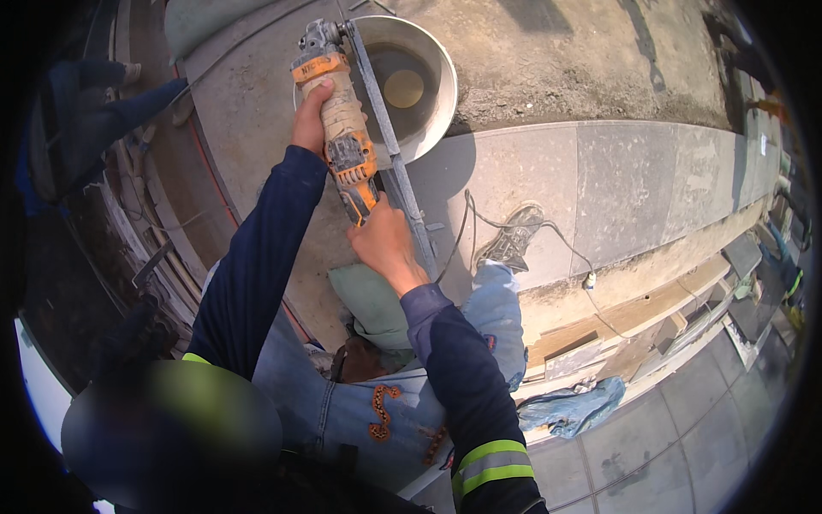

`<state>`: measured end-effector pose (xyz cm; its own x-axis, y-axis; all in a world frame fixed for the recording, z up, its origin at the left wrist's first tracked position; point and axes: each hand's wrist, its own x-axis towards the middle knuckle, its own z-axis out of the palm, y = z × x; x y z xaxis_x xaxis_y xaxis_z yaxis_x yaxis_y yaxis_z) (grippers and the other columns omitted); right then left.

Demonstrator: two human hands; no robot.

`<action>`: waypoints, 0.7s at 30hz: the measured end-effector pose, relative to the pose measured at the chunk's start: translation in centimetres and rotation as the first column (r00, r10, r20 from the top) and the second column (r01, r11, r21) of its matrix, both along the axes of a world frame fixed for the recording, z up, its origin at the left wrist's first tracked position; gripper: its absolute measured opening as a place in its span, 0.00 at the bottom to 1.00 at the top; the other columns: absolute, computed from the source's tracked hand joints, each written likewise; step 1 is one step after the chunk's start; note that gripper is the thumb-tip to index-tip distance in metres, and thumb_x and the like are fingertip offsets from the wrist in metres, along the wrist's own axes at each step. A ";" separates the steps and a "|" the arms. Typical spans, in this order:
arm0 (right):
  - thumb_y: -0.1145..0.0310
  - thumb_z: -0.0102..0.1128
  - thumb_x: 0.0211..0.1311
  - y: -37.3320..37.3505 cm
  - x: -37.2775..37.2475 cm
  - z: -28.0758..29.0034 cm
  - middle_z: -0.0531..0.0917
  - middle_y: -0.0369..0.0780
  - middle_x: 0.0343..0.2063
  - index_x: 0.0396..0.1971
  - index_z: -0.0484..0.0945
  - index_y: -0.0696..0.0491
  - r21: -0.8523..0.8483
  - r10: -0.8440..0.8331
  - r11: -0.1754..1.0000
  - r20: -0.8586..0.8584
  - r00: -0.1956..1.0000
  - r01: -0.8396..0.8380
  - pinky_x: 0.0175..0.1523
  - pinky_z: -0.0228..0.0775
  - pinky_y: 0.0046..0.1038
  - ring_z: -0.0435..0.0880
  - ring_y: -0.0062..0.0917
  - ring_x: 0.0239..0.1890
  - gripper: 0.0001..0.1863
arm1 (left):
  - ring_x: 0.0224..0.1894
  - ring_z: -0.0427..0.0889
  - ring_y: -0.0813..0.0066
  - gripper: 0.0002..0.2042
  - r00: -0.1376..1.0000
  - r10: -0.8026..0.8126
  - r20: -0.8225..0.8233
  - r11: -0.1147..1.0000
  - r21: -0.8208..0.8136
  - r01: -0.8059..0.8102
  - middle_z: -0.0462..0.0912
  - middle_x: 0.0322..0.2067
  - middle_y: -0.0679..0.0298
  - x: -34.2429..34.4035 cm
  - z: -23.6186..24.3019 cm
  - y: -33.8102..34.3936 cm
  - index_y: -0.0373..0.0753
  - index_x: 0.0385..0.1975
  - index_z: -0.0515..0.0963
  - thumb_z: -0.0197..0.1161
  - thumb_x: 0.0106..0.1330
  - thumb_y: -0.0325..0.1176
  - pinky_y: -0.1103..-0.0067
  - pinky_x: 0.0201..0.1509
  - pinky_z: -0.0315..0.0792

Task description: The person uses an angle grinder to cut a long metal bar placed across a bucket. The person holds the bar with one hand and operates the grinder with the other, cutting along the bar's length.

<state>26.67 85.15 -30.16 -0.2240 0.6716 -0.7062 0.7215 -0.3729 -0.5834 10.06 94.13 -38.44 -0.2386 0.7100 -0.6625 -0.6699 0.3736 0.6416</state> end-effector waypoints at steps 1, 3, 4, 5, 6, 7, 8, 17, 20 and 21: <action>0.69 0.69 0.51 0.0 0.0 -0.1 0.83 0.65 0.33 0.47 0.71 0.70 0.001 -0.002 1.000 0.005 1.000 0.002 0.48 0.77 0.48 0.84 0.60 0.41 0.27 | 0.32 0.86 0.66 0.24 1.000 -0.002 0.006 1.000 0.002 0.002 0.83 0.37 0.56 0.0 0.2 0.0 0.30 0.56 0.72 0.64 0.67 0.41 0.73 0.35 0.82; 0.69 0.69 0.51 0.0 0.0 -0.2 0.83 0.65 0.33 0.47 0.71 0.70 0.017 -0.002 1.000 0.006 1.000 0.002 0.48 0.77 0.48 0.84 0.60 0.41 0.27 | 0.31 0.86 0.66 0.24 1.000 -0.006 0.019 1.000 0.002 0.006 0.83 0.37 0.56 0.1 0.4 0.2 0.31 0.56 0.72 0.64 0.67 0.41 0.72 0.34 0.82; 0.70 0.69 0.51 -0.1 0.0 -0.2 0.83 0.65 0.32 0.47 0.71 0.70 0.024 -0.002 1.000 0.005 1.000 0.002 0.48 0.77 0.48 0.84 0.60 0.41 0.27 | 0.31 0.86 0.66 0.23 1.000 -0.008 0.024 1.000 -0.002 0.008 0.83 0.37 0.56 0.1 0.5 0.2 0.31 0.56 0.72 0.64 0.67 0.41 0.72 0.34 0.83; 0.70 0.69 0.51 -0.1 0.0 -0.3 0.83 0.65 0.33 0.47 0.71 0.70 0.021 -0.001 1.000 0.003 1.000 0.001 0.48 0.77 0.48 0.84 0.60 0.41 0.27 | 0.30 0.86 0.65 0.23 1.000 -0.009 0.029 1.000 -0.005 0.009 0.83 0.36 0.56 0.0 0.5 0.3 0.31 0.56 0.72 0.63 0.67 0.41 0.72 0.34 0.83; 0.70 0.69 0.51 0.0 -0.1 -0.3 0.83 0.65 0.33 0.47 0.71 0.70 0.018 -0.001 1.000 0.002 1.000 0.001 0.48 0.77 0.48 0.84 0.60 0.41 0.27 | 0.30 0.86 0.65 0.23 0.999 -0.010 0.033 1.000 -0.003 0.010 0.83 0.37 0.56 0.0 0.6 0.3 0.31 0.56 0.72 0.63 0.67 0.41 0.71 0.33 0.83; 0.70 0.69 0.50 0.0 -0.1 -0.4 0.83 0.65 0.33 0.47 0.71 0.70 0.015 -0.001 1.000 0.001 1.000 0.001 0.48 0.78 0.48 0.84 0.60 0.41 0.27 | 0.30 0.86 0.65 0.23 0.999 -0.010 0.037 1.000 -0.001 0.010 0.83 0.37 0.56 -0.1 0.6 0.4 0.31 0.56 0.72 0.63 0.67 0.41 0.71 0.33 0.83; 0.69 0.69 0.51 0.0 -0.1 -0.3 0.83 0.65 0.33 0.47 0.71 0.70 0.020 -0.001 1.000 0.002 1.000 0.001 0.48 0.78 0.48 0.84 0.60 0.41 0.27 | 0.30 0.86 0.65 0.23 0.999 -0.011 0.041 1.000 0.000 0.011 0.83 0.37 0.56 -0.1 0.5 0.4 0.31 0.56 0.72 0.63 0.67 0.41 0.71 0.33 0.83; 0.69 0.70 0.51 0.1 -0.1 -0.6 0.83 0.65 0.33 0.48 0.71 0.71 0.036 0.007 0.999 0.005 1.000 -0.008 0.47 0.78 0.48 0.84 0.60 0.41 0.28 | 0.37 0.86 0.68 0.24 0.999 0.015 0.030 1.000 -0.013 -0.014 0.83 0.39 0.57 -0.2 -0.1 0.5 0.30 0.57 0.73 0.65 0.67 0.41 0.73 0.40 0.82; 0.69 0.70 0.51 0.2 -0.1 -0.5 0.83 0.64 0.33 0.49 0.71 0.71 0.024 0.009 1.000 0.000 1.000 -0.009 0.48 0.78 0.47 0.84 0.59 0.41 0.29 | 0.37 0.86 0.67 0.24 0.999 0.027 0.023 0.999 -0.018 -0.027 0.83 0.40 0.56 -0.2 -0.5 0.5 0.30 0.56 0.73 0.65 0.67 0.40 0.73 0.40 0.82; 0.69 0.70 0.51 0.2 -0.1 -0.3 0.83 0.64 0.33 0.49 0.71 0.71 0.023 0.009 1.000 -0.001 1.000 -0.009 0.48 0.78 0.47 0.84 0.59 0.41 0.29 | 0.37 0.86 0.67 0.24 1.000 0.024 0.018 1.000 -0.018 -0.024 0.83 0.41 0.56 -0.2 -0.7 0.4 0.30 0.56 0.73 0.65 0.67 0.40 0.74 0.40 0.82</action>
